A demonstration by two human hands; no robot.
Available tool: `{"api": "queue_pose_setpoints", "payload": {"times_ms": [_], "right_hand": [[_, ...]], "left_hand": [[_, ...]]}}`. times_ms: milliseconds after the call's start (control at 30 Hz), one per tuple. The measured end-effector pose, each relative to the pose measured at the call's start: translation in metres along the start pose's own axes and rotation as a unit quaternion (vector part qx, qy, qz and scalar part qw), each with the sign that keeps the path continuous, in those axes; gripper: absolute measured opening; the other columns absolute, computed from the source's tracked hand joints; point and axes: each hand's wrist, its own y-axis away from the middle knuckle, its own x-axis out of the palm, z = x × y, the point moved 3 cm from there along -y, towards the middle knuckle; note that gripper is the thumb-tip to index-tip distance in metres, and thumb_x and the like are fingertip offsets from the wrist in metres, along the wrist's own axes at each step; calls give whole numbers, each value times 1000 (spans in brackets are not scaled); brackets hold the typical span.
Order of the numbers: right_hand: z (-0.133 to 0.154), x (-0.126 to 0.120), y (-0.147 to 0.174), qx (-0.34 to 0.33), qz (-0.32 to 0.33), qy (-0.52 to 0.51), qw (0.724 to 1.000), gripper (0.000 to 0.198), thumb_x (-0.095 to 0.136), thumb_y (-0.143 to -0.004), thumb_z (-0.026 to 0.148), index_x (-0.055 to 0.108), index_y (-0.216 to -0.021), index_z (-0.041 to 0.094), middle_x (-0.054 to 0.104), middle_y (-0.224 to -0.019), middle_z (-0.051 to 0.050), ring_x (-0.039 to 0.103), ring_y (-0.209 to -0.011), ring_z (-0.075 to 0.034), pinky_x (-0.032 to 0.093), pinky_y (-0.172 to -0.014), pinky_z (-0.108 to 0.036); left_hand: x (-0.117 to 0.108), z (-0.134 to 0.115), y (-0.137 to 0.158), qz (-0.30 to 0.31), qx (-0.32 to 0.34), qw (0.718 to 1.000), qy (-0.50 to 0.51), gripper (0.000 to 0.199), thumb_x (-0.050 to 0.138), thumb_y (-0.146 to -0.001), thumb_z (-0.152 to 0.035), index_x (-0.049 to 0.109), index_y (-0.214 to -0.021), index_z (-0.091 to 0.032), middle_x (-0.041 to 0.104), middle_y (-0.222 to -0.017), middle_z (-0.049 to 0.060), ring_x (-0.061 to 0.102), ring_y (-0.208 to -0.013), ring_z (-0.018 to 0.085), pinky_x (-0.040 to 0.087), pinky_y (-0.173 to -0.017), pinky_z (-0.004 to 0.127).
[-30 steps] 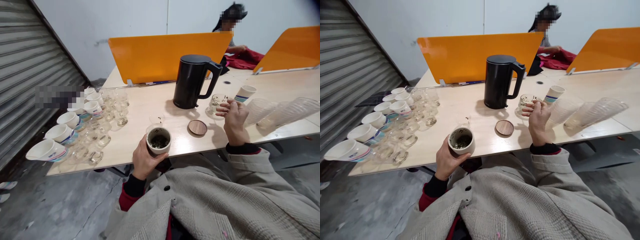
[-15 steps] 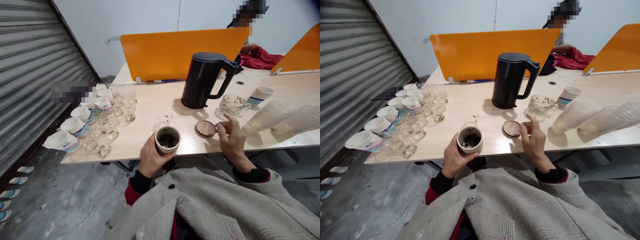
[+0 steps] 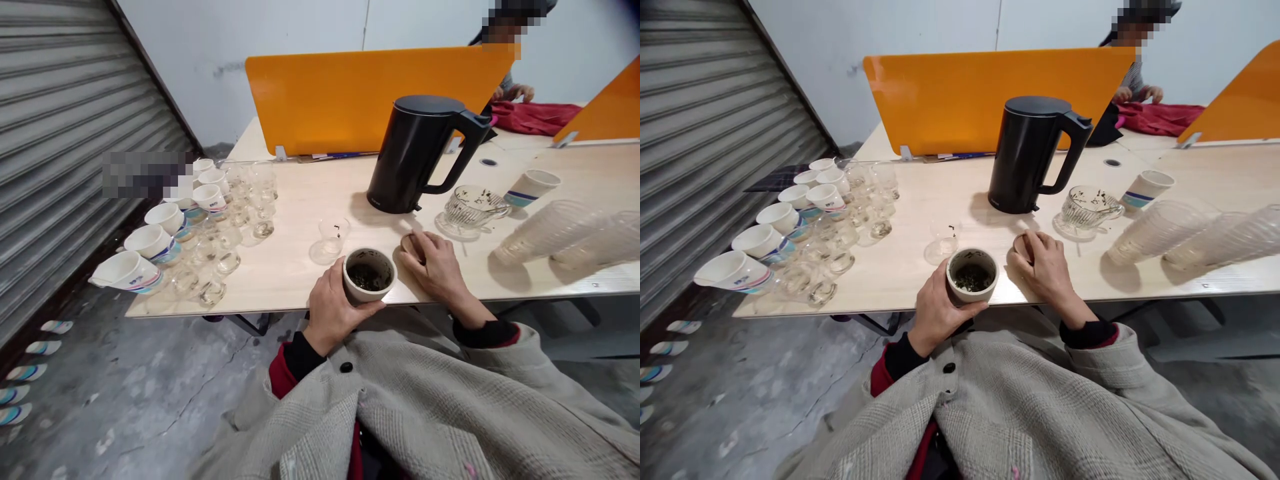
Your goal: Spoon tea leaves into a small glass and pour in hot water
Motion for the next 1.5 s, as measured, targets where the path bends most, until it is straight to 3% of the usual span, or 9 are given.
{"api": "queue_pose_setpoints", "payload": {"times_ms": [100,267,400,667,833,1033,1167,1400,1500], "right_hand": [[20,-24,-5,1,-31,-95,995,65,56,-100,59,58,-154,24,63,-141,-19,58,-133,-39,46,-115,-64],[83,-53,-6,-132,30,-169,976,69,61,-99,63,53,-158,28,56,-152,-16,52,-142,-39,45,-119,-62],[112,-53,-6,-201,77,-132,968,74,56,-100,69,53,-158,23,55,-151,-20,52,-139,-40,46,-116,-62],[126,-51,-8,-230,113,-47,965,84,51,-97,78,54,-157,20,58,-147,-21,54,-130,-42,48,-112,-64],[130,-46,-5,-241,123,-8,963,89,42,-99,80,52,-158,15,56,-150,-24,55,-129,-43,51,-108,-65],[125,-38,-3,-231,139,-14,963,82,62,-96,68,44,-164,26,50,-158,-20,53,-135,-44,61,-98,-62],[117,-34,-2,-234,122,-54,963,77,69,-96,56,45,-163,29,52,-154,-18,55,-136,-42,57,-106,-65],[80,-57,-31,-167,14,-78,983,67,68,-97,52,54,-157,28,56,-146,-18,57,-136,-41,50,-115,-64],[72,-62,-67,-142,-31,-60,988,70,71,-93,53,55,-157,29,55,-147,-17,53,-138,-43,45,-118,-65]], "left_hand": [[4,-1,-5,7,-13,1000,1,111,90,-68,-74,41,-154,-22,70,-140,18,71,-126,38,60,-104,54],[8,-6,-11,24,-32,999,3,108,88,-71,-72,41,-154,-22,69,-143,18,71,-126,39,60,-104,55],[8,-8,-13,31,-37,999,9,104,82,-76,-76,41,-154,-22,68,-145,18,70,-129,38,58,-107,54],[12,-3,-12,24,-29,999,5,93,77,-84,-65,39,-156,-21,68,-145,19,70,-127,39,58,-107,54],[13,-3,-10,35,-20,999,-3,92,72,-87,-67,38,-156,-17,67,-146,22,69,-128,40,57,-108,55],[15,-2,-10,31,-18,999,-2,100,78,-82,-70,37,-157,-18,67,-144,22,70,-128,40,58,-107,56],[5,0,-9,25,8,999,36,105,83,-80,-68,36,-160,-18,64,-149,23,66,-135,39,57,-112,57],[-43,30,-15,-96,-46,990,92,59,75,-95,-49,57,-145,-23,73,-134,15,71,-124,29,63,-98,46],[-44,46,-29,-91,-80,988,98,63,79,-91,-45,57,-146,-20,69,-141,17,68,-130,31,64,-98,46]]}}
